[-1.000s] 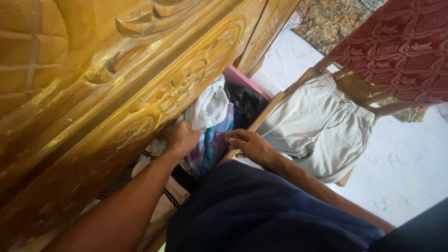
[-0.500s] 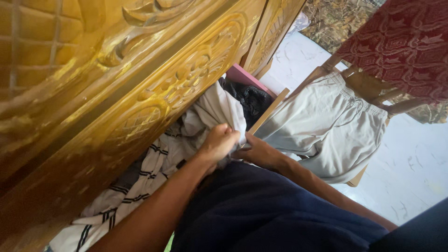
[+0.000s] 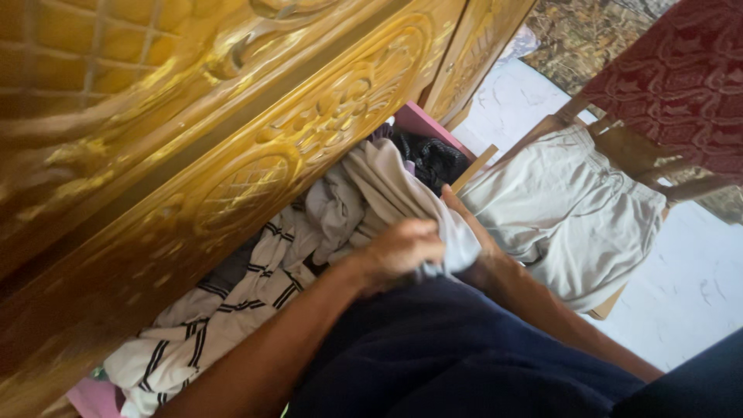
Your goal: The person takes various clothing items from an open drawer, folds them by hand, and places them on a nearby chair. The items include shorts, shirts, and pants of different colors.
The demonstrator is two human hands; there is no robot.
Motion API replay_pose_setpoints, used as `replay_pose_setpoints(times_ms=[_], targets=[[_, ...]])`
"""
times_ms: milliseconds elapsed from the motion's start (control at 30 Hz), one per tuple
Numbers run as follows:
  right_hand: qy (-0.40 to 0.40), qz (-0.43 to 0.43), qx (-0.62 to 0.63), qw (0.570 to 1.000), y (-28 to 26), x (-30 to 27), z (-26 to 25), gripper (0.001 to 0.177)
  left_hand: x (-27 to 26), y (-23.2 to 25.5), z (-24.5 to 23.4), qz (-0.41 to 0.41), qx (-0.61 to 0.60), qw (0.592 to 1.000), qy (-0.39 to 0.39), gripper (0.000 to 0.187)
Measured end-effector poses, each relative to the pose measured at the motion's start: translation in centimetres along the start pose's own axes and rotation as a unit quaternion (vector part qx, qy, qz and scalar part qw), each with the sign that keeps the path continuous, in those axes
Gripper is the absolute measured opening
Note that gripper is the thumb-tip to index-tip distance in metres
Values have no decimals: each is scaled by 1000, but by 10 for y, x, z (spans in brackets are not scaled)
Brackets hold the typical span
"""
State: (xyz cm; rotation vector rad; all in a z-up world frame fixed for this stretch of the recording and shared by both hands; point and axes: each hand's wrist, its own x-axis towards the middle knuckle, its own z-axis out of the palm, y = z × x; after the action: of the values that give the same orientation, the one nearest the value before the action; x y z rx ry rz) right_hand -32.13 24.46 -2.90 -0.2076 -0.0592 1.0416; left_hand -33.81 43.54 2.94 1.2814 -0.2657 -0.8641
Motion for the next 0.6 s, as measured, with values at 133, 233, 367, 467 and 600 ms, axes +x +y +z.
replay_pose_setpoints(times_ms=[133, 233, 367, 467, 600], targets=[[466, -1, -311, 828, -5, 1, -1, 48, -1, -14, 12, 16, 69, 990, -124, 18], [441, 27, -567, 695, -12, 1, -18, 39, -6, -14, 12, 19, 116, 985, -124, 24], [384, 27, -334, 860, -12, 5, -9, 41, -31, -7, -12, -92, -68, 993, 39, 33], [369, -29, -131, 919, -1, -2, 29, 44, -37, -4, -31, -162, -127, 943, 260, 46], [303, -102, -137, 937, 5, -19, 60, 47, -43, -3, -47, -154, -204, 906, 337, 80]])
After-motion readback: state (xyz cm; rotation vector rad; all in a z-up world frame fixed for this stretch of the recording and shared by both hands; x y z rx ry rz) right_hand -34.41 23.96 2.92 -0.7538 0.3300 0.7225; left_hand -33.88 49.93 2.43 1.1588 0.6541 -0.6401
